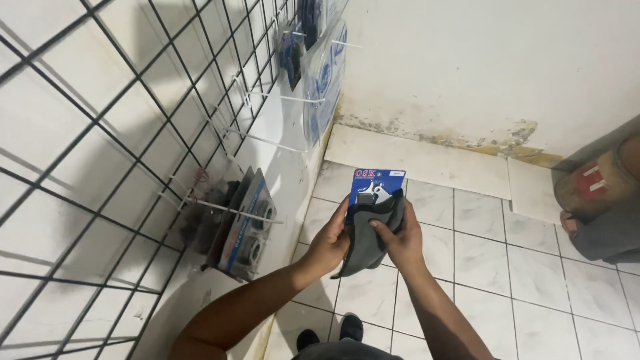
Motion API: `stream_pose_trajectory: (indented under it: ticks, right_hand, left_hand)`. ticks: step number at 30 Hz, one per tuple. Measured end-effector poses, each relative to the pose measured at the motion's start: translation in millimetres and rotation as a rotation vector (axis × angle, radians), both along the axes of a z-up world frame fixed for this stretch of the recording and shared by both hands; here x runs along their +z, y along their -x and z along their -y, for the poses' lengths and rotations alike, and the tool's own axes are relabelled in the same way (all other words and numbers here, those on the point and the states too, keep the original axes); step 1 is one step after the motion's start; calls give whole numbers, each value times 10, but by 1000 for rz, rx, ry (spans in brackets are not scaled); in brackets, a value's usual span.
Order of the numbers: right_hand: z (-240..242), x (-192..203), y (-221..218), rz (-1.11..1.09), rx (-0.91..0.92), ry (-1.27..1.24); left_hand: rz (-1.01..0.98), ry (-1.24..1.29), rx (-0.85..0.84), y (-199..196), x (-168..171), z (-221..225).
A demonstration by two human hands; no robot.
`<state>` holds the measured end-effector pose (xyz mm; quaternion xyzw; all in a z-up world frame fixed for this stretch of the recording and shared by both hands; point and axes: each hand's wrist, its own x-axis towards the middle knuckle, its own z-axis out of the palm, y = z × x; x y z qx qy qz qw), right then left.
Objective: Cleaning a packaged car part box with a cloth to remove dust.
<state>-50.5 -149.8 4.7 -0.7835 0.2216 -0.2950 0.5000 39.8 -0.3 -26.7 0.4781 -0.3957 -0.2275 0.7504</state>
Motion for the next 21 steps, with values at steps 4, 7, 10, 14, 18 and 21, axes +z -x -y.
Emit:
stream_pose_trajectory:
  ticks: [4, 7, 10, 14, 18, 21]
  right_hand:
    - [-191, 165, -34, -30, -20, 113]
    - [-272, 234, -8, -119, 32, 96]
    - [-235, 226, 1, -151, 20, 66]
    - [-90, 307, 16, -225, 69, -32]
    - [-212, 363, 19, -230, 101, 115]
    - [-131, 190, 8, -274, 112, 90]
  left_hand:
    - [128, -72, 18, 24, 337, -109]
    - [266, -177, 1, 73, 436, -201]
    - [215, -135, -45, 51, 318, -156]
    - [-96, 88, -253, -34, -138, -32]
    - [-128, 109, -328, -22, -355, -8]
    - [-30, 48, -245, 65, -172, -81]
